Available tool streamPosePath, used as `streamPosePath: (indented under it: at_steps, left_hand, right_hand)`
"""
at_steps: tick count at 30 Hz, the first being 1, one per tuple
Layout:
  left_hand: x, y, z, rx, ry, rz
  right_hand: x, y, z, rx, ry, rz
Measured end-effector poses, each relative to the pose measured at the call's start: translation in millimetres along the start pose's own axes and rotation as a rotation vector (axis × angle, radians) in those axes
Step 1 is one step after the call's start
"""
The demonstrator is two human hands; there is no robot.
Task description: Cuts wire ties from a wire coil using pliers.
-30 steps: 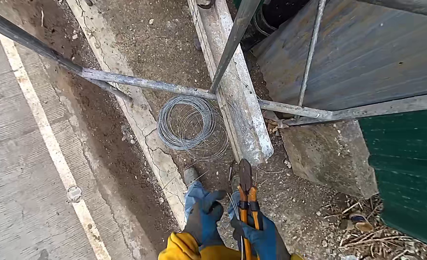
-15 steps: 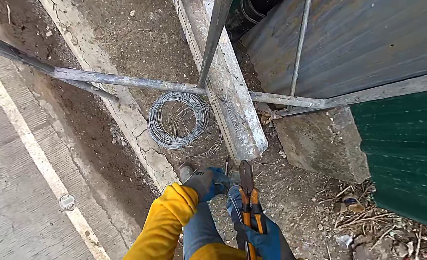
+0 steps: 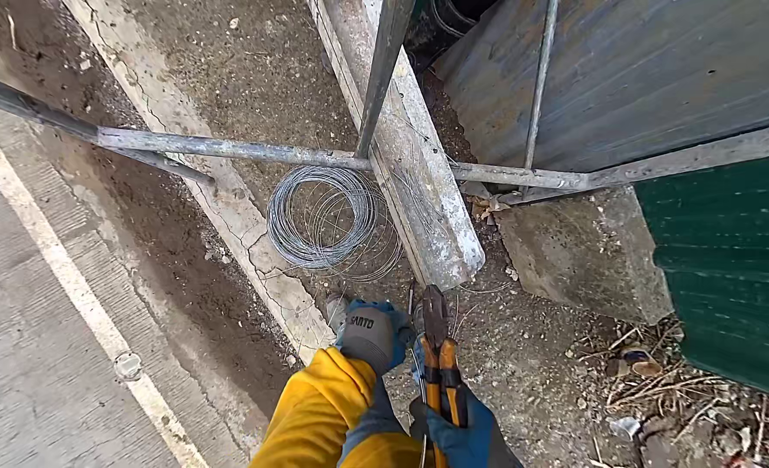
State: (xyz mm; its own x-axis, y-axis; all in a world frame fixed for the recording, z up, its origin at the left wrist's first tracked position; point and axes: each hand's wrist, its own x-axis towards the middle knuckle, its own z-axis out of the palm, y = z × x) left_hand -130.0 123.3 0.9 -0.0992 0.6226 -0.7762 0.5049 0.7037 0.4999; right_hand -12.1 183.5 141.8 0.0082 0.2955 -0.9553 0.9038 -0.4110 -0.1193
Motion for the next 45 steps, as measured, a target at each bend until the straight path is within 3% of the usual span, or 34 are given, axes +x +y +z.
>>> streamPosePath:
  at_steps: [3, 6, 9, 15, 20, 24, 28, 32, 38, 45]
  left_hand:
    - [-1.7, -1.7, 17.5, -0.187, 0.209, 0.000]
    - [-6.6, -26.9, 7.6, -0.404, 0.460, -0.077]
    - [-5.8, -45.1, -16.4, -0.431, 0.625, -0.154]
    - [-4.9, -51.4, -41.6, -0.558, 0.541, -0.084]
    - [-15.3, -9.9, -31.3, -0.511, 0.486, 0.009]
    - [-21.3, 29.0, -29.9, -0.580, 0.463, 0.039]
    - [-28.4, 50.1, -39.0, -0.764, 0.533, -0.060]
    - [-38.8, 64.1, -46.3, -0.730, 0.545, -0.086]
    - [-64.2, 74.9, -34.8, -0.564, 0.590, 0.003]
    - [-71.6, 87.4, -1.5, -0.577, 0.583, 0.121]
  right_hand:
    - [46.9, 63.8, 5.0, 0.037, 0.058, -0.359]
    - [72.7, 82.8, -12.1, 0.012, 0.045, -0.298]
    - [70.9, 81.0, -34.6, -0.021, 0.078, -0.213]
    - [80.8, 101.2, -105.2, 0.018, 0.250, -0.290]
    - [95.4, 118.2, -185.1, -0.006, 0.438, -0.222]
    - [92.2, 136.1, -222.4, -0.025, 0.468, -0.213]
    - [74.3, 143.2, -212.2, 0.040, 0.358, -0.297]
    - [57.2, 131.2, -185.6, 0.074, 0.139, -0.367]
    - [18.8, 76.8, -137.5, 0.220, -0.255, -0.393]
    - [26.0, 10.6, -84.6, 0.199, -0.123, -0.478]
